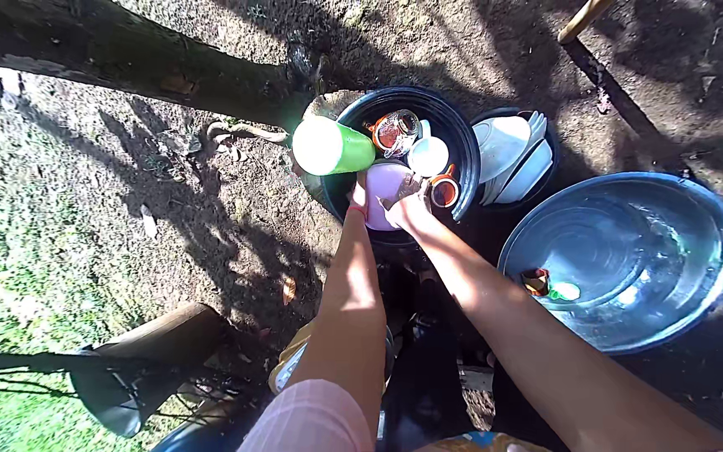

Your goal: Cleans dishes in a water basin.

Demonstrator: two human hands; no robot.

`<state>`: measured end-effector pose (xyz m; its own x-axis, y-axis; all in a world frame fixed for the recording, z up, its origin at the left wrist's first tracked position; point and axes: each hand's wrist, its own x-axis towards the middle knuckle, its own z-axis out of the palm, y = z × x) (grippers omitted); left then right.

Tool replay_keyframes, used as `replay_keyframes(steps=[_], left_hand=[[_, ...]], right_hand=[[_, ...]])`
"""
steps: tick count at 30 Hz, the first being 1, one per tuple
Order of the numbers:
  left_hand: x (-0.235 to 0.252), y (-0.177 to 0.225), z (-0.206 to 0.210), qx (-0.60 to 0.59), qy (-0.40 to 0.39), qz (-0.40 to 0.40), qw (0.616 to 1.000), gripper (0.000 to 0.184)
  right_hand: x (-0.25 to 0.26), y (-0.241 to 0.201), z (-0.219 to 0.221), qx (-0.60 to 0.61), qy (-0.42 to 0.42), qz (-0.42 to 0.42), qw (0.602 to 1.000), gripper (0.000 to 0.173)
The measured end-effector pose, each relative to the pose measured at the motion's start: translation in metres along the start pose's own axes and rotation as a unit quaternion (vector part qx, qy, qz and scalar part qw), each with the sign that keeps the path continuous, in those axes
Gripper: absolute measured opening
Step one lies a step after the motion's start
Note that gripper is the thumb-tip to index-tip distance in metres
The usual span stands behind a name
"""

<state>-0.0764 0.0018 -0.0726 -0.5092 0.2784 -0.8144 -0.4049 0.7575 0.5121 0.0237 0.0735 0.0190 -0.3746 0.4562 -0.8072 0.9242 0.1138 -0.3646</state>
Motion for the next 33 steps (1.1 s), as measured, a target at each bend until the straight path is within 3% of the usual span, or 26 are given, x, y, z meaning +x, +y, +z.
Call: replay_keyframes(steps=[2,4,7,10,16,18,21,25,30,33], left_hand=[[0.0,-0.01,0.003,-0.044,0.04,-0.013,0.998,0.061],[-0.001,-0.01,0.002,-0.036,0.029,0.001,0.999,0.059],[-0.003,-0.002,-0.005,0.049,0.022,0.058,0.997,0.053],[0.0,0.009,-0.011,0.123,0.006,0.117,0.985,0.047],[0.014,0.012,-0.014,0.13,0.012,0.088,0.988,0.053],[0.015,0.011,-0.015,0.102,0.008,0.052,0.993,0.064],[-0.002,0.009,-0.019,0.082,-0.036,0.037,0.995,0.064],[-0.021,0.004,-0.025,0.166,-0.001,0.007,0.986,0.07],[-0.069,0.018,-0.026,0.219,0.05,0.019,0.974,0.062],[-0.088,0.023,-0.027,0.227,0.1,-0.016,0.969,0.062]], right_hand=[[-0.001,0.003,0.007,-0.022,0.034,-0.014,0.999,0.086],[-0.001,0.003,0.005,0.005,0.026,-0.009,1.0,0.087],[-0.002,0.001,0.002,0.042,-0.007,-0.004,0.999,0.091],[-0.003,0.006,0.004,0.107,0.018,0.001,0.994,0.093],[-0.021,0.018,0.024,0.123,0.065,-0.018,0.99,0.094],[-0.018,0.02,0.028,0.097,0.074,-0.031,0.992,0.097],[-0.016,0.018,0.022,0.071,0.047,-0.028,0.996,0.098],[-0.018,0.019,0.013,0.082,0.003,-0.028,0.996,0.097],[-0.017,0.031,0.006,0.135,-0.024,-0.074,0.988,0.081],[-0.017,0.039,0.016,0.172,-0.021,-0.116,0.978,0.065]])
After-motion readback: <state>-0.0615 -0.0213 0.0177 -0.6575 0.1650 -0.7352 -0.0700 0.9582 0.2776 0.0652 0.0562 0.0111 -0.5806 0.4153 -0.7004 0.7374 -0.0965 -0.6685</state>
